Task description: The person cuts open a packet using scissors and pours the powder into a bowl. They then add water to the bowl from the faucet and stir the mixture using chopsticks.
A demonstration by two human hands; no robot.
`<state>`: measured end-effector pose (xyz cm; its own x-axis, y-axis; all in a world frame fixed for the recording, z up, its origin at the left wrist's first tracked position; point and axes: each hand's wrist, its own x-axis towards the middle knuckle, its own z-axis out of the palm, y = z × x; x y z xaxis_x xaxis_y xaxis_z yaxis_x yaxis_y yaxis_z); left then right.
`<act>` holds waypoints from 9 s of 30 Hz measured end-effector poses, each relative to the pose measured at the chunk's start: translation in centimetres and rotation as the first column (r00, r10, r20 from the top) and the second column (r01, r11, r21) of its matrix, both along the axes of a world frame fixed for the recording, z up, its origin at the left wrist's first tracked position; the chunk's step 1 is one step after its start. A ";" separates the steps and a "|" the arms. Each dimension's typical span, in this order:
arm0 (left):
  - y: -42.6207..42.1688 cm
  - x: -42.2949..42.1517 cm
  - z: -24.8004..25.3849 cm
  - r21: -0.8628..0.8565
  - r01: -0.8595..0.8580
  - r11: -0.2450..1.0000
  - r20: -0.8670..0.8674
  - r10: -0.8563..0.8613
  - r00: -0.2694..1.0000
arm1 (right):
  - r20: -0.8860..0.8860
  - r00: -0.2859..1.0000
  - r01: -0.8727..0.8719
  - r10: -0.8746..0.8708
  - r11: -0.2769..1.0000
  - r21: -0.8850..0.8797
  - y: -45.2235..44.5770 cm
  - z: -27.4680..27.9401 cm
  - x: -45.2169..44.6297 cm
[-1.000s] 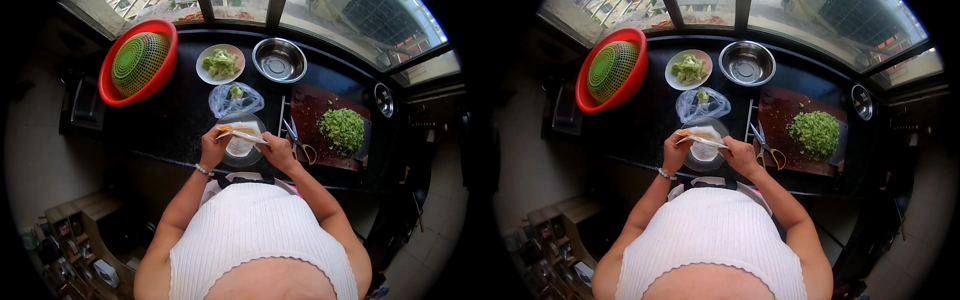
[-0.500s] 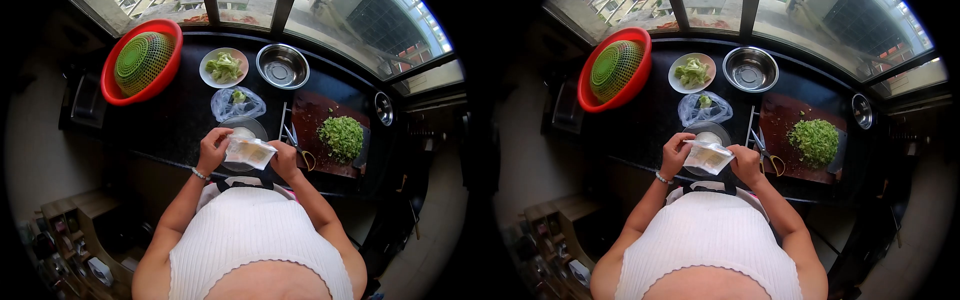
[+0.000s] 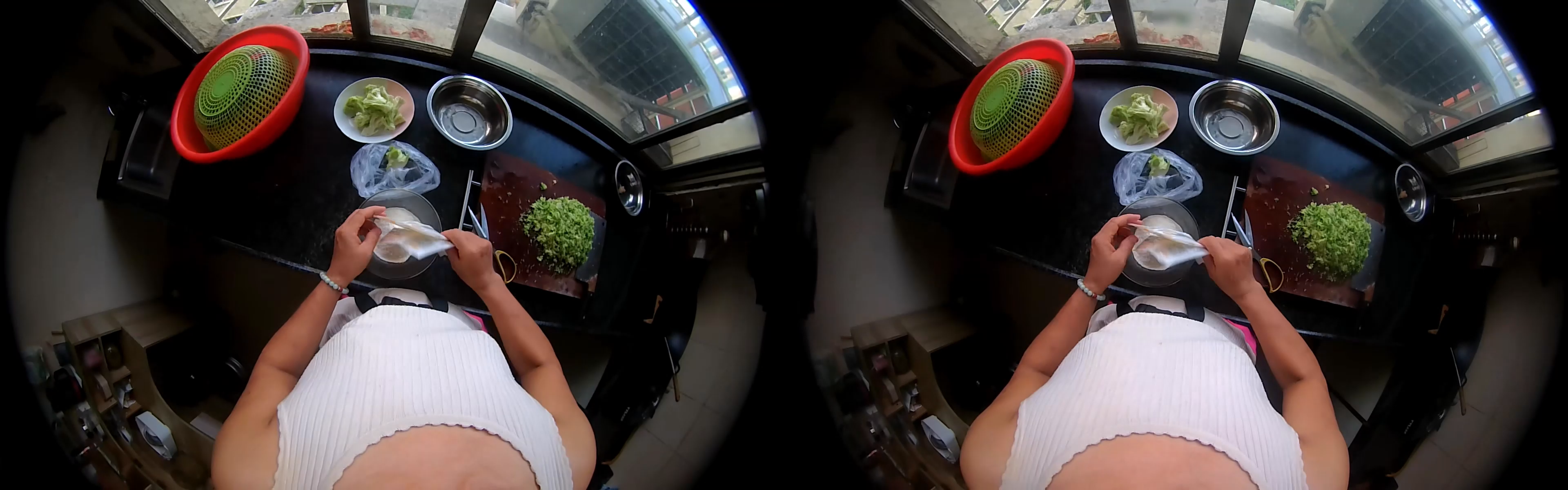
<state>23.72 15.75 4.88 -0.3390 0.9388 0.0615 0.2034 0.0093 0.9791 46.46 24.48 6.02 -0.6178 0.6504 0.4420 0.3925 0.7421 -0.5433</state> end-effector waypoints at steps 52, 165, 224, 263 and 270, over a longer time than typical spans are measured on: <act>4.7 -9.1 -1.7 -0.052 -0.314 0.948 0.180 0.318 0.931 | 0.039 0.994 -0.010 0.104 0.431 -0.902 11.1 -5.1 -18.8; -64.9 48.7 2.9 -0.061 -0.538 -0.841 0.868 0.222 -0.445 | -0.157 -0.886 -0.336 0.436 -0.838 -0.429 -94.8 11.2 -2.4; -121.1 68.8 1.3 -0.037 -0.879 -0.476 0.882 0.398 -0.253 | -0.532 -0.627 -0.731 0.569 -0.194 0.654 -134.4 30.5 11.6; -77.6 11.3 2.4 -0.176 -0.769 0.614 0.917 0.386 0.099 | 0.147 0.784 -0.527 0.603 0.772 -0.355 -54.6 4.5 -3.6; -72.4 -9.8 0.7 -0.165 -0.643 0.748 0.932 0.331 0.146 | -0.277 0.906 -0.421 0.320 0.753 -0.505 -51.4 10.1 -22.6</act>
<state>13.91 -56.62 5.53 -0.6991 0.5545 -0.4515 -0.7126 -0.4886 0.5034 23.86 -26.95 16.09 -0.8123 0.5465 0.2039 0.0177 0.3725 -0.9279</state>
